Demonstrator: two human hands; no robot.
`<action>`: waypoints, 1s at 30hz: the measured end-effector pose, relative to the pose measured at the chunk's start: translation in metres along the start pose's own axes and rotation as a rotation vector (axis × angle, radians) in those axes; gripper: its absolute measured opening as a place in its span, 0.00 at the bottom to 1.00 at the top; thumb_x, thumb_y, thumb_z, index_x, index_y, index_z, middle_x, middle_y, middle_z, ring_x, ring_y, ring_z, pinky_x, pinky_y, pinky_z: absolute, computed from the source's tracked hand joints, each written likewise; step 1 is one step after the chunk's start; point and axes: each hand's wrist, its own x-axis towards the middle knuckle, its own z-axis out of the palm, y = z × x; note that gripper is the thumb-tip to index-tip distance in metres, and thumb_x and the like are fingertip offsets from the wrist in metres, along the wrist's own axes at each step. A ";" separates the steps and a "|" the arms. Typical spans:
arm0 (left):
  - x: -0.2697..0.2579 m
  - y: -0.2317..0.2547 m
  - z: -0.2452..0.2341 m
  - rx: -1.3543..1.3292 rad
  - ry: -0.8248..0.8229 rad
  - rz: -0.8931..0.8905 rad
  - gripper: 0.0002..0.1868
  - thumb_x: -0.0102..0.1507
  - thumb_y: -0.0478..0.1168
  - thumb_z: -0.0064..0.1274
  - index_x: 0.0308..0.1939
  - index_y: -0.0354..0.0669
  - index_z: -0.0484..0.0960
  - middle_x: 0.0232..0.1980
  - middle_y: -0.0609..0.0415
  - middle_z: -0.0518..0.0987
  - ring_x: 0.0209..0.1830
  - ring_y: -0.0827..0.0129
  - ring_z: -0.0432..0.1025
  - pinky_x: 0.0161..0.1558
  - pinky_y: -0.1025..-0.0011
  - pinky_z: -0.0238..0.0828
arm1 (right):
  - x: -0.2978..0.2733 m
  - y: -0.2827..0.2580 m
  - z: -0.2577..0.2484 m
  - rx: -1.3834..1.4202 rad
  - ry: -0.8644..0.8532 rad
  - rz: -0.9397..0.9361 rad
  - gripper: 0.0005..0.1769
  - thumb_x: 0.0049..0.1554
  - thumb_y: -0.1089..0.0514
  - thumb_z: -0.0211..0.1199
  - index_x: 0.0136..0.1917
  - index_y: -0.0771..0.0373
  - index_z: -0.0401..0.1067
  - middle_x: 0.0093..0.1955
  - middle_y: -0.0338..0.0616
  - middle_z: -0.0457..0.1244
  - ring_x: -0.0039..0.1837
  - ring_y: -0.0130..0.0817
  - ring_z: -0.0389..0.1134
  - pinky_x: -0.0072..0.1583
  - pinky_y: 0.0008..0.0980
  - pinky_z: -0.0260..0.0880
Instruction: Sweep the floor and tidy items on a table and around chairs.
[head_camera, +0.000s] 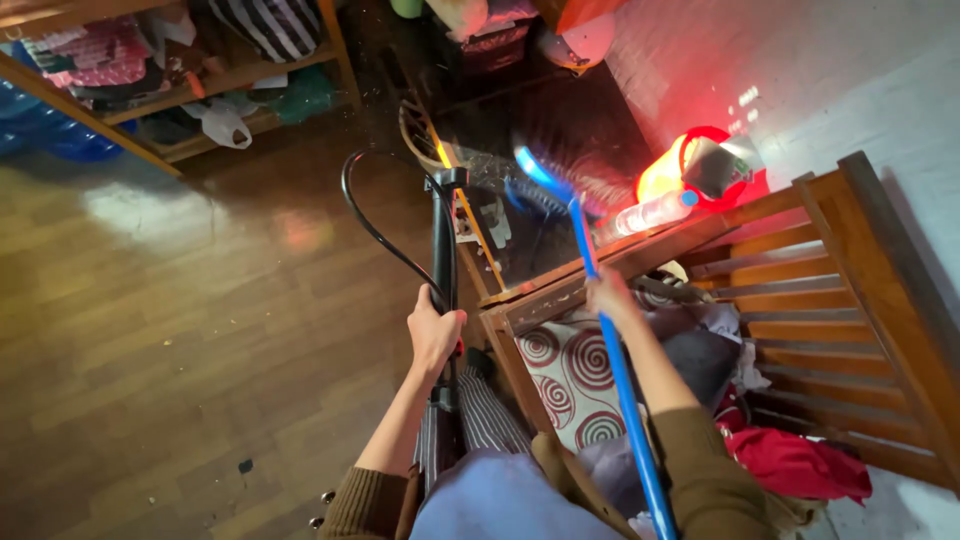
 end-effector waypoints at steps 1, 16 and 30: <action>0.002 -0.007 0.001 0.003 -0.006 0.002 0.17 0.50 0.31 0.53 0.43 0.39 0.72 0.22 0.46 0.76 0.15 0.60 0.74 0.21 0.61 0.71 | -0.019 0.016 0.010 0.003 0.006 0.001 0.09 0.62 0.62 0.53 0.55 0.53 0.61 0.27 0.36 0.52 0.24 0.26 0.54 0.24 0.29 0.55; 0.008 -0.019 0.016 0.037 0.030 0.173 0.19 0.48 0.33 0.56 0.44 0.38 0.75 0.24 0.46 0.78 0.20 0.61 0.75 0.28 0.63 0.73 | -0.066 -0.064 0.079 0.414 -0.254 0.064 0.16 0.62 0.58 0.54 0.63 0.49 0.64 0.32 0.33 0.54 0.26 0.19 0.52 0.26 0.22 0.49; 0.001 -0.002 0.017 -0.032 -0.042 0.021 0.16 0.49 0.33 0.52 0.41 0.37 0.73 0.24 0.46 0.77 0.19 0.59 0.75 0.25 0.61 0.73 | -0.165 0.013 0.121 0.438 -0.508 0.314 0.20 0.61 0.57 0.55 0.64 0.40 0.68 0.32 0.33 0.57 0.25 0.19 0.52 0.25 0.19 0.48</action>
